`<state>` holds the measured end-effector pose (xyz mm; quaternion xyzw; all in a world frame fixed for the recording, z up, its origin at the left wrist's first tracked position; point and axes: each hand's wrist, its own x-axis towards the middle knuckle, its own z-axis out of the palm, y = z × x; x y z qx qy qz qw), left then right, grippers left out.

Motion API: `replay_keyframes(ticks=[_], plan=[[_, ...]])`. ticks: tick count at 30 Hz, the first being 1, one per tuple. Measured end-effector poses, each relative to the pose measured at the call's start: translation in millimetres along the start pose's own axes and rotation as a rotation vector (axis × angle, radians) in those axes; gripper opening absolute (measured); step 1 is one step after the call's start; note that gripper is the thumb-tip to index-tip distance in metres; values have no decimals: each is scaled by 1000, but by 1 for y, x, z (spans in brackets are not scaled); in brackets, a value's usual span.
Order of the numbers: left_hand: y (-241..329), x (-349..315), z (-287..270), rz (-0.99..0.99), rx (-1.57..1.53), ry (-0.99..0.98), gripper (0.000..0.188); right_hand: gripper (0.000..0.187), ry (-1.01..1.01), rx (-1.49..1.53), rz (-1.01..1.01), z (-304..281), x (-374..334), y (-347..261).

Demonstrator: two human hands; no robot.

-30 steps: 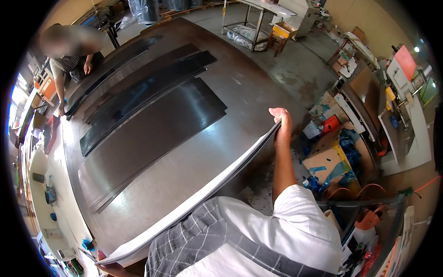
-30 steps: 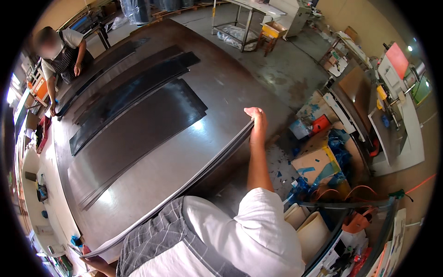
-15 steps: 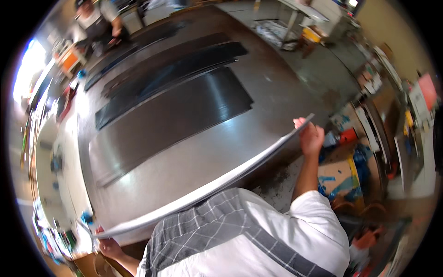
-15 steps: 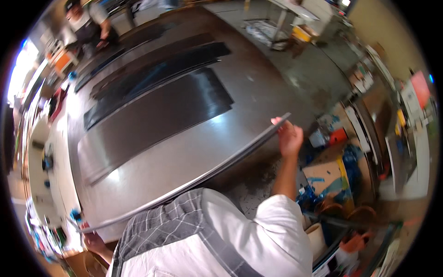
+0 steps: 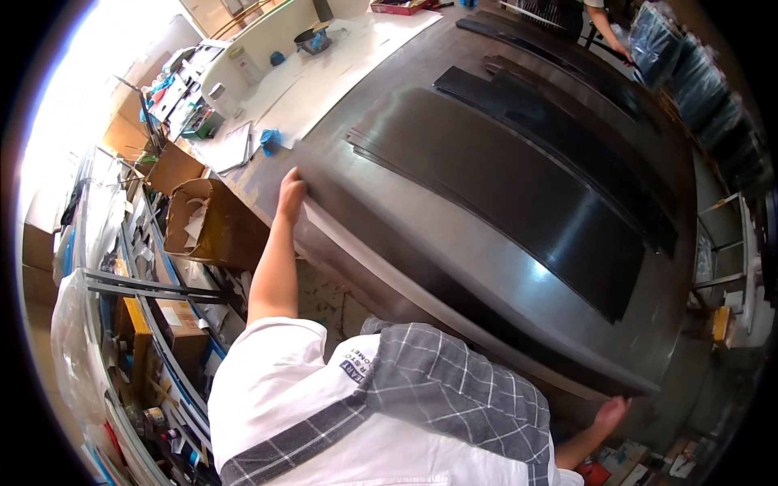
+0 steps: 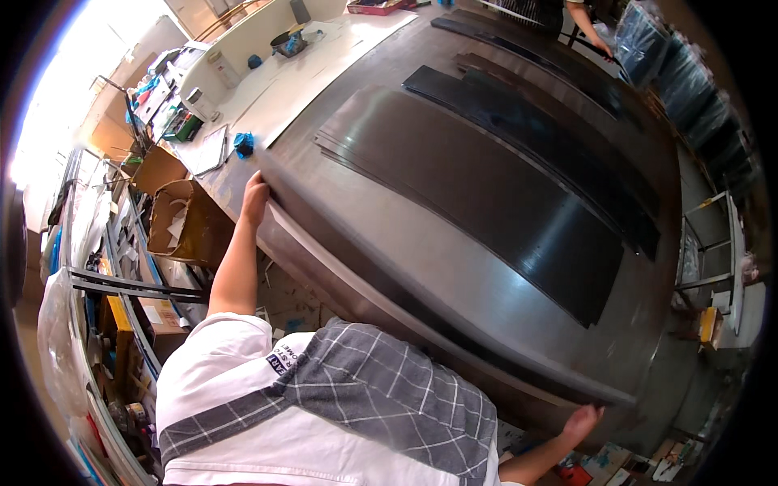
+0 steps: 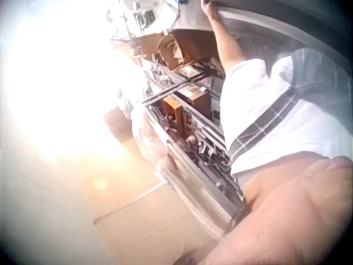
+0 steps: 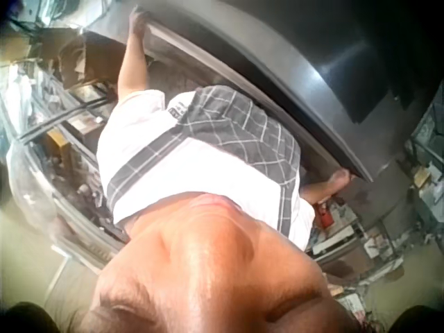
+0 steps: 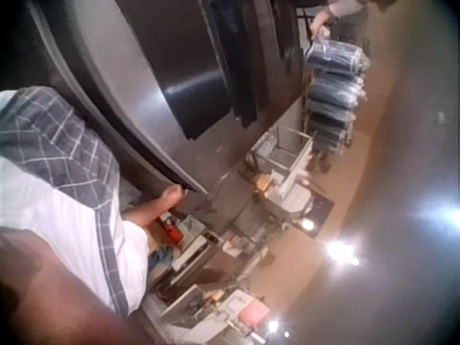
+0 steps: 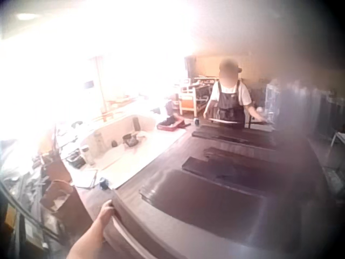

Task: The person repeatedly picks up white rectangular sheets from a stack on a dark table, aligns them, and places them back down. The person then carries a stack of these sheets to a machine, places them on the machine's platform, and operates the machine's control panel.

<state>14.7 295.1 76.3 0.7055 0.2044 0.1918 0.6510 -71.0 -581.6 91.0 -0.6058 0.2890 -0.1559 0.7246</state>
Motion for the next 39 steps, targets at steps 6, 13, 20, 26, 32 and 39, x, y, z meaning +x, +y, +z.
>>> replay_keyframes(ticks=[6, 13, 20, 26, 32, 39], plan=[[-61, 88, 48, -30, 1023, -35, 31, 26, 98, -416, 129, 22, 101, 24], [-32, 20, 111, -396, 1056, -50, 41, 27, 194, -688, 396, -65, 63, 52], [-34, -11, 139, -306, 1094, -45, 39, 29, 185, -701, 450, -146, 64, 71], [-65, -59, 171, -143, 1116, -119, 34, 29, 184, -974, 395, -240, 95, 69], [-17, -162, 251, 168, 1461, 85, 51, 22, 247, -907, 339, -195, 97, 53], [-9, -370, 401, 735, 1045, -519, 43, 33, 137, -943, 141, -200, 83, 35]])
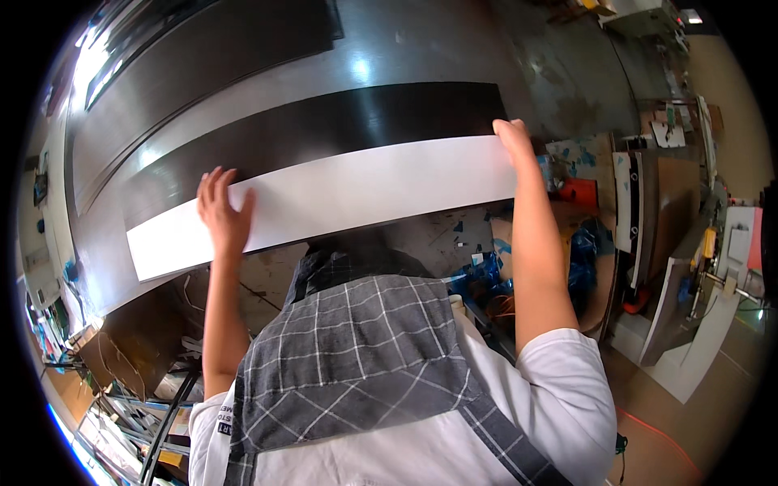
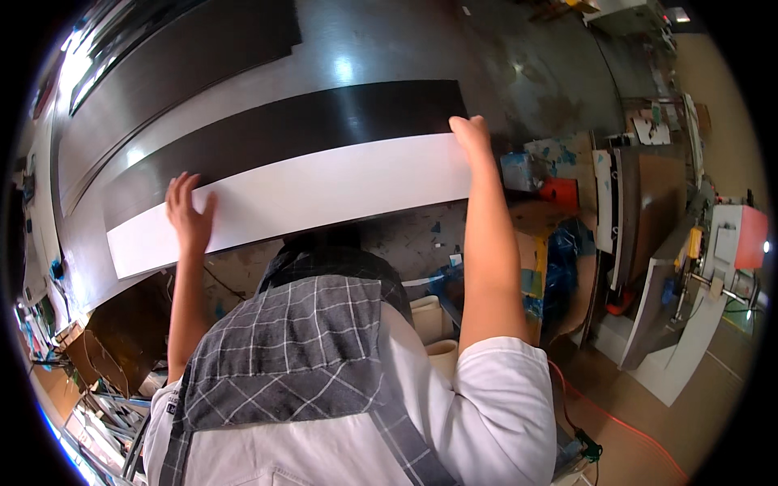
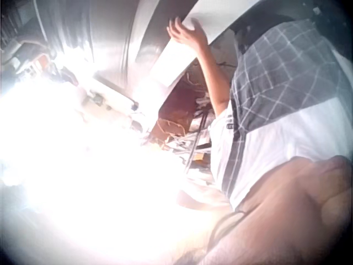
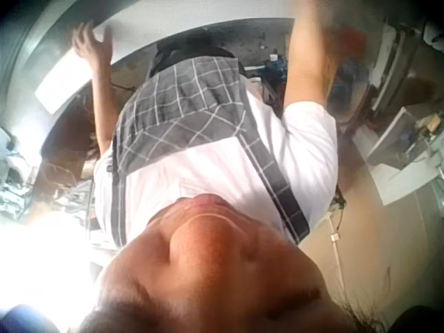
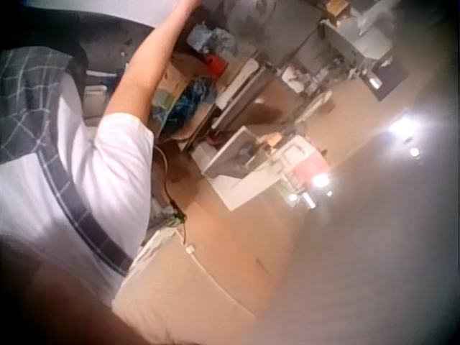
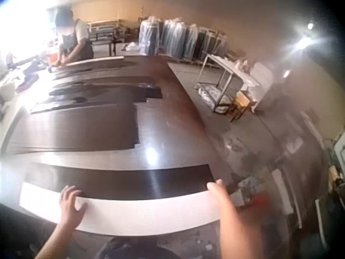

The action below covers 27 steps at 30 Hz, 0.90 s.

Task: The person repeatedly picks up white rectangular sheets from a stack on a dark table, aligns them, and places them back down. The person then carries a stack of these sheets to a machine, places them on the machine's platform, and operates the machine's control panel.

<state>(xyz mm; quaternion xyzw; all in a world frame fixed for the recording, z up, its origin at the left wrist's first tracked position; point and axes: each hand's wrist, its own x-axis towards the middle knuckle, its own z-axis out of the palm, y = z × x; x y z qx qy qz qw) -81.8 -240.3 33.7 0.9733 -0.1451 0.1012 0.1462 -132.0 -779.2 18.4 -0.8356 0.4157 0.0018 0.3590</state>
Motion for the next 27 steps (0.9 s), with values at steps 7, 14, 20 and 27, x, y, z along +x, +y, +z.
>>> replay_keyframes(ticks=[7, 14, 20, 27], plan=[[38, -8, 17, -33, 16, -63, 50, 33, 369, 302, -142, -31, -66, 56], [74, 43, 26, 151, -186, 60, 50, 66, 71, 1114, 532, 23, -145, 96], [188, 138, 48, 239, -178, -520, 54, 70, -89, 1618, 517, 47, -168, 45], [221, 145, 81, 246, -141, -348, 40, 37, -9, 1796, 584, 55, -165, 32]])
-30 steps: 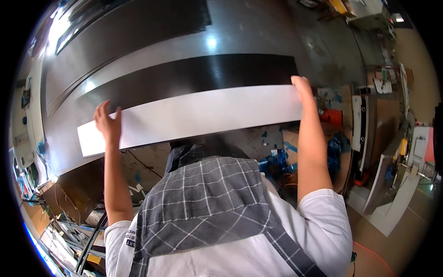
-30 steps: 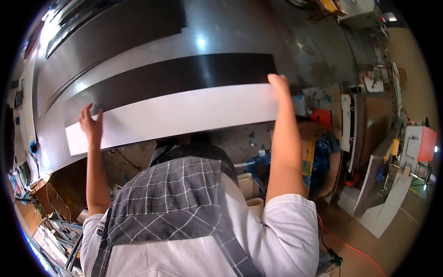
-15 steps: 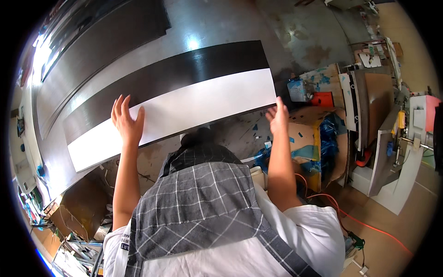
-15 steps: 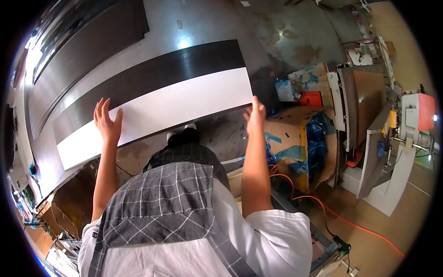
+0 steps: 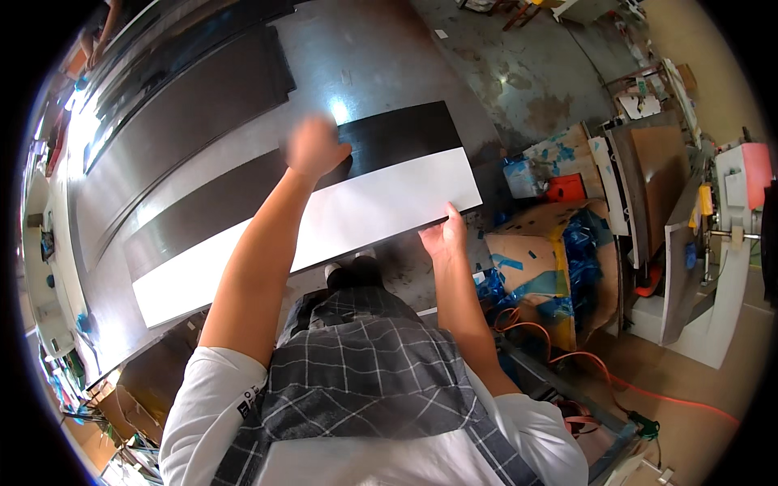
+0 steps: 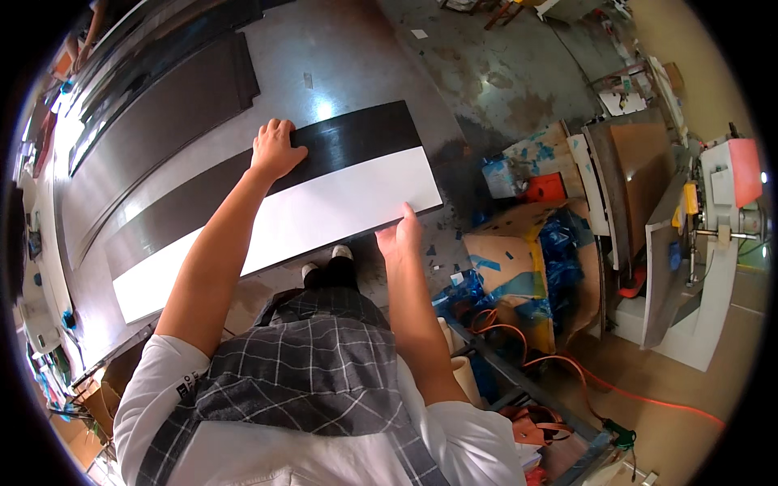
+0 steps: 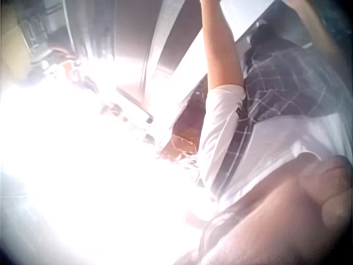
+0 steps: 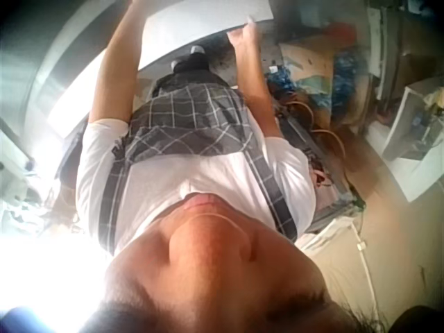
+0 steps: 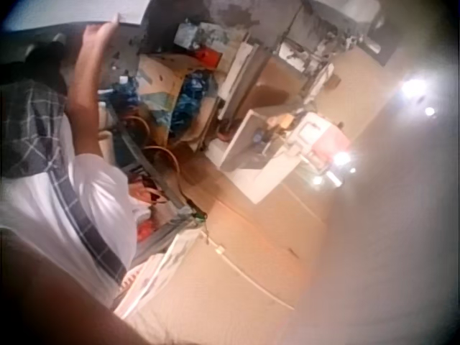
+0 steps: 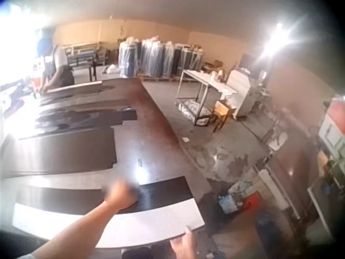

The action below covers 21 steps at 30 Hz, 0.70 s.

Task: The person repeatedly picks up white rectangular sheets from a stack on a dark table, aligns them, and places them back down. The person then carries a stack of these sheets to a machine, places them on the machine's platform, and operates the machine's control panel.

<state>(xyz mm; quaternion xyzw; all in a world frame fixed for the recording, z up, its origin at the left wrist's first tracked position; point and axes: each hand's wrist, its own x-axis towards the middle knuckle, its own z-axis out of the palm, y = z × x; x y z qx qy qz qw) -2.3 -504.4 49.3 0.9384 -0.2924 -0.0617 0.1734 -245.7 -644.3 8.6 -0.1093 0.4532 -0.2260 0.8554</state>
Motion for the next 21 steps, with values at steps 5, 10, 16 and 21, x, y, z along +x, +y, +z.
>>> replay_keyframes(ticks=[5, 10, 16, 21], plan=[[-8, -26, 2, -8, 37, 69, 45, 30, -118, 13, 73, -24, -16, 13], [-9, -46, -30, 29, -195, -134, 44, 33, -369, 45, 280, -80, 9, 3], [-88, -210, -56, -155, -718, 445, 19, 43, -444, -39, 157, -87, 23, 1], [-134, -360, -33, -863, -1248, 540, 17, 41, -348, -110, 91, -90, 15, -15]])
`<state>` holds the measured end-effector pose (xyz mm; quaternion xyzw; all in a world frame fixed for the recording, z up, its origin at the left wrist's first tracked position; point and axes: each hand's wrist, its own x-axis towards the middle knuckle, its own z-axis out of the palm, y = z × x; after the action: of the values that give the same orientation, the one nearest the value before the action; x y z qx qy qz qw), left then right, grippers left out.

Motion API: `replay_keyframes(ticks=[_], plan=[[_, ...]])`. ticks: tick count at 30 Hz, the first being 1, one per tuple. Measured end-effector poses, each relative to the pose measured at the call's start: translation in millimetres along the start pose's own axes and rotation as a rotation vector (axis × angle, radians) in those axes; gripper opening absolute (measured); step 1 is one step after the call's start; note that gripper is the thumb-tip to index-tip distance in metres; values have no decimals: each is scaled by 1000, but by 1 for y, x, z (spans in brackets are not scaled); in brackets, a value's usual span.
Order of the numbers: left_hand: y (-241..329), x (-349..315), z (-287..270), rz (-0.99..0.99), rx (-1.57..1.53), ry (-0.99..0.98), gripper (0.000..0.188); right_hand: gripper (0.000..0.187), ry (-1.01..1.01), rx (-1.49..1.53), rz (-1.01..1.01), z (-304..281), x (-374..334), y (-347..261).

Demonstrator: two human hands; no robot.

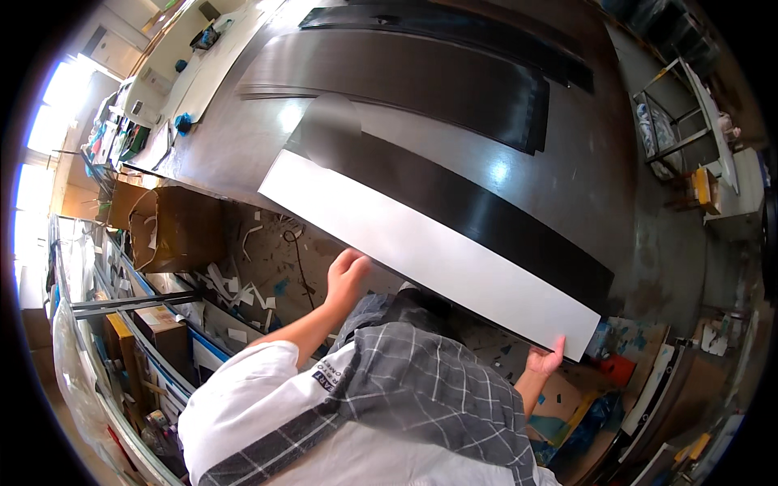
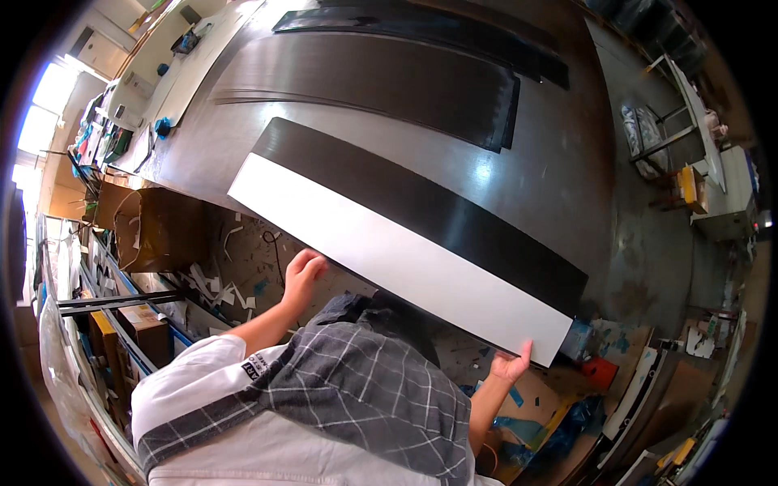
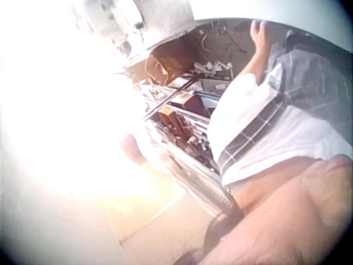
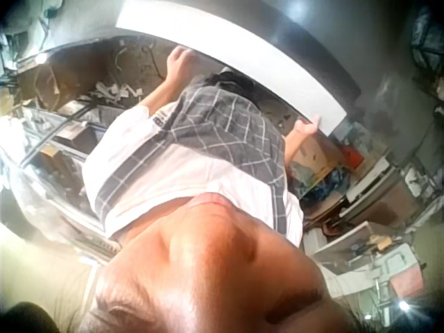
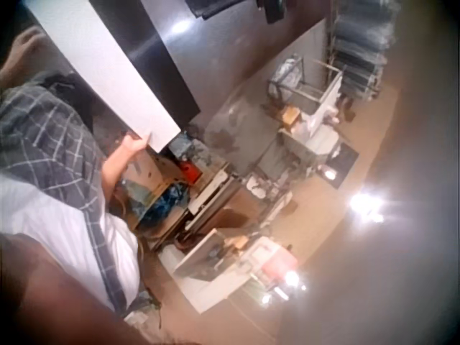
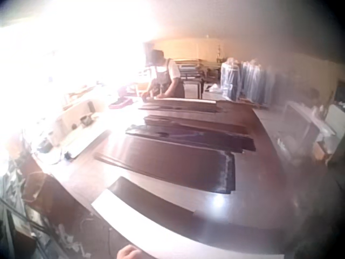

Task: The person repeatedly picks up white rectangular sheets from a stack on a dark table, aligns them, and places them back down. The person then carries a stack of these sheets to a machine, places them on the machine's platform, and operates the machine's control panel.

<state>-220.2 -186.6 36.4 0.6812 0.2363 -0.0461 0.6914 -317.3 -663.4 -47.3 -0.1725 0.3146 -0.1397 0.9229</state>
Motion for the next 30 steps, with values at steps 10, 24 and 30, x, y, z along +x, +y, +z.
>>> replay_keyframes(ticks=[10, 24, 30], plan=[[-46, 10, 30, -374, -910, 133, 52, 40, 155, -237, -194, 2, -34, -88], [-86, -63, 153, -226, -1031, 185, 41, 39, 118, -49, -158, -47, 6, -261], [-100, -81, 183, -255, -1038, 106, 37, 41, 135, -34, -202, 3, 26, -328]])
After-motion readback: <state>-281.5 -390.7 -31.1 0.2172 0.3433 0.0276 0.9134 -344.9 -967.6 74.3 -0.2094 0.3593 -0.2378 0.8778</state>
